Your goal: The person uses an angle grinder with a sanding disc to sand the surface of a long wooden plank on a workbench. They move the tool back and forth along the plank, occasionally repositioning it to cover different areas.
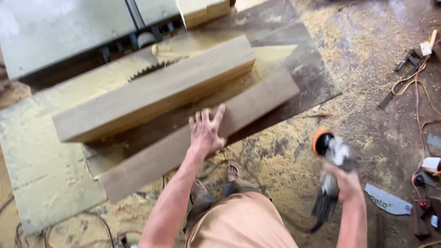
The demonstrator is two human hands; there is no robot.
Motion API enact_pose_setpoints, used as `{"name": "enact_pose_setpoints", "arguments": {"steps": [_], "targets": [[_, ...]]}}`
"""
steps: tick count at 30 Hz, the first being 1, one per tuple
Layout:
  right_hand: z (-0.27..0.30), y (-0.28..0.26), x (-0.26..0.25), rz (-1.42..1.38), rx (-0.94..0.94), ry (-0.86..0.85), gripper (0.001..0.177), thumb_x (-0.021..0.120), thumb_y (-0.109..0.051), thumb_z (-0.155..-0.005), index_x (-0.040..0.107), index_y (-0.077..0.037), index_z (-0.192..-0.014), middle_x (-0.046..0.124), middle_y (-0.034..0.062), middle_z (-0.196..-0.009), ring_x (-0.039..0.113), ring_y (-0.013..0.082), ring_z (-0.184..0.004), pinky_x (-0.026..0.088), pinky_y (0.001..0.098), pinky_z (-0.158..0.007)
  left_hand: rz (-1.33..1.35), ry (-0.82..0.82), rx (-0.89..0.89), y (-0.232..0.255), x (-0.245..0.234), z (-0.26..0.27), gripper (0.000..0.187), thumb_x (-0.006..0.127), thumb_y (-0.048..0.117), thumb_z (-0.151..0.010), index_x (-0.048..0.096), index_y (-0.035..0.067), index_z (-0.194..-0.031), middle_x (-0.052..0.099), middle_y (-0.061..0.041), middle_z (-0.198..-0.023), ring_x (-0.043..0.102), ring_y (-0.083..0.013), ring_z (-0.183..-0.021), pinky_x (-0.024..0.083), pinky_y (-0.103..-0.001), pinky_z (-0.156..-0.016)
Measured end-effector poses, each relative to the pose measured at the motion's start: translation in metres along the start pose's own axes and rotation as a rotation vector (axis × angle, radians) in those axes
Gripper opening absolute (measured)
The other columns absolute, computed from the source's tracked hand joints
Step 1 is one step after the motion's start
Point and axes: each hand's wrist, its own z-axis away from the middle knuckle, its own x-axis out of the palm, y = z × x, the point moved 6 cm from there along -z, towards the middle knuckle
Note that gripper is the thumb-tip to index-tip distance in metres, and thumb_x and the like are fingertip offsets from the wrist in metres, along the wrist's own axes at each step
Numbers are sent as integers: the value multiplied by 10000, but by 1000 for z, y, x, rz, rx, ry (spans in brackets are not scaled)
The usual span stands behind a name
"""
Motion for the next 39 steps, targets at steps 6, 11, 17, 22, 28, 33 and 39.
{"name": "enact_pose_setpoints", "arguments": {"steps": [6, 11, 17, 22, 28, 33, 39], "targets": [[-5, 127, -62, -214, 49, 317, 236, 802, -123, -810, 673, 14, -953, 671, 228, -757, 615, 290, -548, 528, 478, -455, 33, -155, 111, 14, -17, 45, 1258, 890, 484, -584, 247, 275, -1645, 406, -161, -1266, 426, -296, -1090, 369, -454, -885], [35, 115, -65, -223, 27, 361, 283, 776, -113, -855, 654, -3, -1086, 687, 224, -837, 658, 329, -624, 569, 482, -556, 384, -751, -211, 27, -134, 32, 1002, 662, 270, -783, 155, 358, -1643, 380, -75, -1456, 327, -263, -1351, 299, -491, -1203], [71, 80, -29, -208, 1, 243, 409, 747, -63, -848, 623, -7, -1234, 688, 241, -893, 650, 356, -680, 566, 530, -604, 402, -637, -167, -44, -55, -19, 750, 643, 543, -891, 434, 261, -1554, 511, -18, -1479, 481, -211, -1311, 402, -403, -1100], [90, 46, 6, -85, 72, 232, 374, 768, -33, -808, 671, 25, -1165, 709, 249, -917, 651, 355, -710, 551, 515, -606, 213, 18, -96, -58, -41, -9, 468, 544, 569, -946, 606, 144, -1132, 667, -112, -1058, 615, -319, -999, 455, -453, -869], [124, -63, 109, 284, -96, 138, 489, 976, -198, -563, 792, -22, -981, 730, 206, -855, 702, 343, -883, 516, 530, -810, 1440, -194, -187, 54, -15, 110, 491, 675, 405, -844, 717, 100, -1227, 698, -110, -1086, 621, -284, -1102, 492, -411, -1017], [134, -117, 266, 561, -163, -283, 491, 946, -278, -570, 804, -69, -991, 779, 143, -900, 724, 285, -911, 546, 436, -869, 1949, -695, -144, 95, 37, 143, 682, 884, 100, -746, 617, 78, -1374, 670, -146, -1227, 639, -257, -1147, 546, -480, -1041], [170, -129, 422, 985, -427, -625, 617, 801, -488, -563, 749, -156, -1081, 770, 98, -1050, 705, 332, -1113, 545, 488, -913, 2343, -213, -694, 14, 89, 153, 382, 745, -41, -818, 643, -128, -1175, 658, -247, -1159, 689, -389, -1043, 558, -658, -945]]}}
